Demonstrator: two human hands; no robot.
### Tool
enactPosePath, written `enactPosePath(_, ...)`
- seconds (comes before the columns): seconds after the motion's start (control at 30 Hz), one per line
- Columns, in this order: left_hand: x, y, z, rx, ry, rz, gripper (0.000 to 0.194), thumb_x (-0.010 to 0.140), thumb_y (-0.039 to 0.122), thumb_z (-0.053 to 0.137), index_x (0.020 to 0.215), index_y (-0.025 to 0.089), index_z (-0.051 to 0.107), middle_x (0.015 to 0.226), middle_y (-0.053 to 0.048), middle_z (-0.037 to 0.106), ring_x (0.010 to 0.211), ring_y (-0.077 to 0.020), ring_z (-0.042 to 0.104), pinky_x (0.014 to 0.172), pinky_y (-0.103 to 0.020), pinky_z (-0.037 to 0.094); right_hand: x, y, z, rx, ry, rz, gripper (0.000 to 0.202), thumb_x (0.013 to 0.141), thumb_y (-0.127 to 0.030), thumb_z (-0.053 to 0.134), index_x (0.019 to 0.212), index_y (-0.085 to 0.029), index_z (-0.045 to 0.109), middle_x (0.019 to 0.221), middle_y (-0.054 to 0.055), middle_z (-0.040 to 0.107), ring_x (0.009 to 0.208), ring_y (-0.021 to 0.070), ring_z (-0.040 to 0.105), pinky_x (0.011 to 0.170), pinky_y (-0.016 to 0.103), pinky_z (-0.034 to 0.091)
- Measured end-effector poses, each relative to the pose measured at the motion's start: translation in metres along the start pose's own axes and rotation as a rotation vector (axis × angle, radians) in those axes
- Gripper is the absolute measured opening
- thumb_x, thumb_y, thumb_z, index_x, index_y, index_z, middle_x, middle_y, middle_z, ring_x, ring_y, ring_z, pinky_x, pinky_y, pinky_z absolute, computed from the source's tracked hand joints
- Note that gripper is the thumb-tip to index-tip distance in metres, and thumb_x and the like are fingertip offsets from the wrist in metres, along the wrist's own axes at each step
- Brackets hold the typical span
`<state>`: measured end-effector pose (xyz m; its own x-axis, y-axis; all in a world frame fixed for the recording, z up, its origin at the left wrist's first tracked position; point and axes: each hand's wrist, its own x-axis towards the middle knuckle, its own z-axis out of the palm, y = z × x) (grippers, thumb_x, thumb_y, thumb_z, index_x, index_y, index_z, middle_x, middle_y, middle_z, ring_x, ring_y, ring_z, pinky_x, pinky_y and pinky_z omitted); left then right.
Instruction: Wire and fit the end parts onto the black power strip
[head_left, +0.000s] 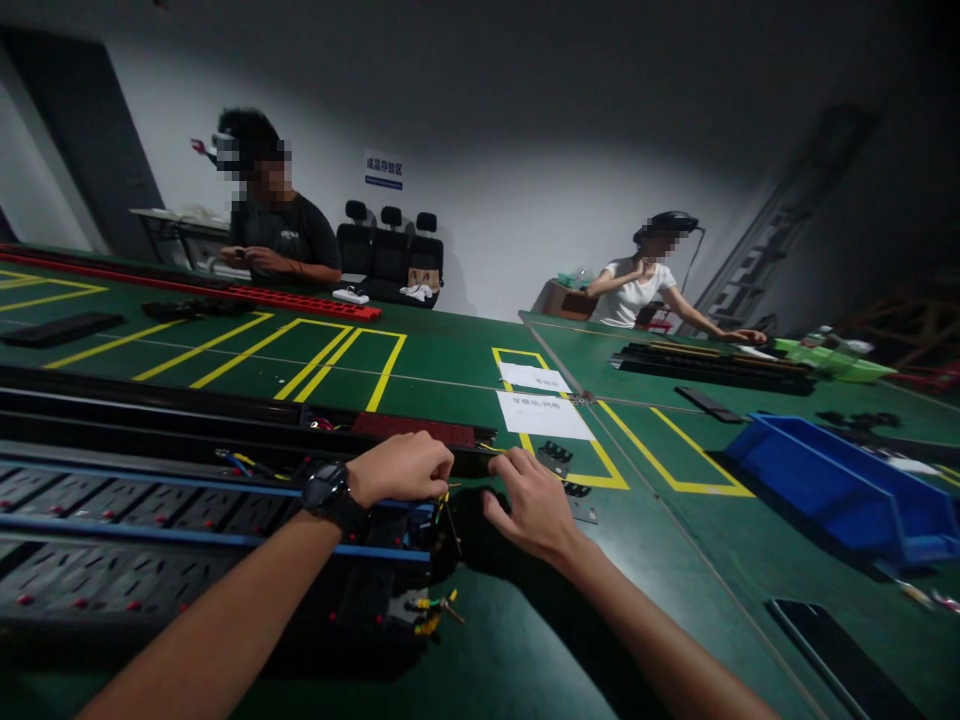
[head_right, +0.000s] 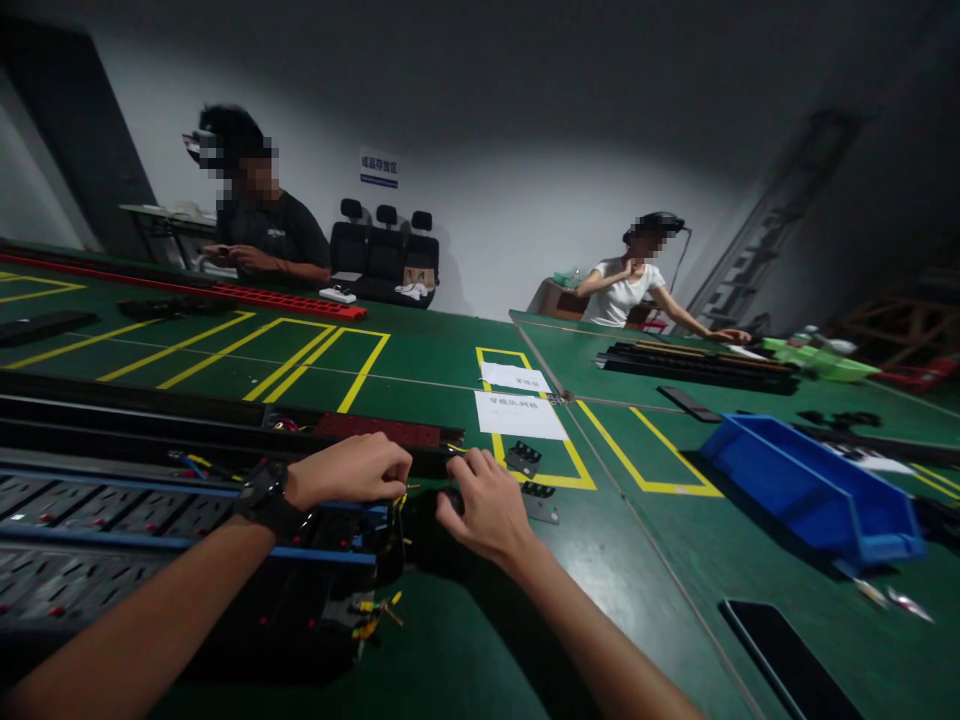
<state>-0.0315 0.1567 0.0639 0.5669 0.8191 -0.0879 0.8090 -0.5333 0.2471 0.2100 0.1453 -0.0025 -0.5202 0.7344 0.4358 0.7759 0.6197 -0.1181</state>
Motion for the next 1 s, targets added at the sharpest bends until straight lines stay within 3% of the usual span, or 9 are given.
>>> enactPosePath(0.17, -0.001, 0.000, -0.001, 0.022, 0.026, 0.029, 0.010, 0.082, 0.025, 0.066, 0.081, 0.022, 0.075, 0.081, -0.004, 0.075, 0.073, -0.0172, 0.065, 0.067, -0.029, 0.043, 0.000, 0.021, 0.000, -0.037, 0.002, 0.054, 0.019, 0.098, -0.039, 0.052, 0.100, -0.021, 0.059, 0.098, 0.007, 0.063, 0.095, 0.0256, 0.058, 0.083, 0.035, 0.044)
enactPosePath(0.33, -0.001, 0.000, -0.002, 0.131, 0.084, 0.075, 0.013, 0.083, 0.028, 0.065, 0.076, 0.020, 0.074, 0.082, -0.006, 0.073, 0.078, -0.0194, 0.065, 0.073, -0.031, 0.044, -0.005, 0.023, 0.017, 0.010, 0.062, 0.047, 0.012, 0.096, -0.024, 0.054, 0.106, -0.020, 0.060, 0.102, 0.009, 0.065, 0.095, 0.0247, 0.059, 0.084, 0.034, 0.044)
enactPosePath(0.5, -0.007, -0.001, -0.011, 0.094, -0.008, -0.017, 0.010, 0.076, 0.027, 0.066, 0.081, 0.020, 0.072, 0.089, -0.006, 0.072, 0.078, -0.0188, 0.064, 0.068, -0.030, 0.044, -0.010, 0.024, 0.028, 0.015, 0.018, -0.124, 0.009, 0.092, -0.017, 0.062, 0.100, -0.020, 0.065, 0.101, 0.007, 0.068, 0.094, 0.0237, 0.059, 0.083, 0.034, 0.041)
enactPosePath(0.57, -0.009, 0.000, -0.017, 0.087, -0.048, -0.053, 0.010, 0.073, 0.026, 0.066, 0.080, 0.020, 0.071, 0.089, -0.006, 0.073, 0.076, -0.0189, 0.063, 0.065, -0.030, 0.042, -0.011, 0.026, 0.030, -0.018, 0.013, -0.141, 0.003, 0.093, -0.019, 0.063, 0.093, -0.020, 0.065, 0.094, 0.007, 0.067, 0.090, 0.0238, 0.058, 0.082, 0.035, 0.038)
enactPosePath(0.67, -0.013, 0.005, -0.024, 0.106, -0.061, -0.095, 0.010, 0.072, 0.027, 0.065, 0.076, 0.020, 0.069, 0.087, -0.007, 0.072, 0.073, -0.0195, 0.062, 0.063, -0.031, 0.041, -0.012, 0.027, 0.031, -0.035, 0.035, -0.129, 0.010, 0.098, -0.020, 0.058, 0.090, -0.020, 0.065, 0.089, 0.006, 0.067, 0.087, 0.0232, 0.057, 0.080, 0.036, 0.036)
enactPosePath(0.8, -0.011, 0.018, -0.024, 0.080, 0.046, -0.020, 0.014, 0.080, 0.032, 0.063, 0.079, 0.019, 0.069, 0.087, -0.007, 0.071, 0.075, -0.0193, 0.062, 0.066, -0.031, 0.042, -0.013, 0.026, 0.033, 0.009, 0.146, -0.087, 0.017, 0.103, -0.023, 0.051, 0.093, -0.020, 0.064, 0.090, 0.006, 0.067, 0.084, 0.0218, 0.056, 0.078, 0.035, 0.036)
enactPosePath(0.9, -0.007, 0.028, -0.020, 0.013, 0.125, 0.057, 0.031, 0.091, 0.048, 0.058, 0.093, 0.020, 0.071, 0.100, -0.008, 0.072, 0.085, -0.0204, 0.064, 0.071, -0.031, 0.045, -0.013, 0.028, 0.035, 0.062, 0.264, -0.017, 0.023, 0.105, -0.023, 0.047, 0.089, -0.021, 0.063, 0.087, 0.005, 0.065, 0.084, 0.0218, 0.055, 0.077, 0.034, 0.037)
enactPosePath(1.0, -0.006, 0.031, -0.019, 0.010, 0.097, 0.038, 0.037, 0.093, 0.053, 0.058, 0.097, 0.019, 0.072, 0.103, -0.010, 0.072, 0.088, -0.0214, 0.064, 0.073, -0.032, 0.046, -0.014, 0.032, 0.035, 0.123, 0.391, 0.057, 0.025, 0.105, -0.023, 0.045, 0.086, -0.021, 0.061, 0.086, 0.006, 0.064, 0.085, 0.0227, 0.055, 0.078, 0.036, 0.040)
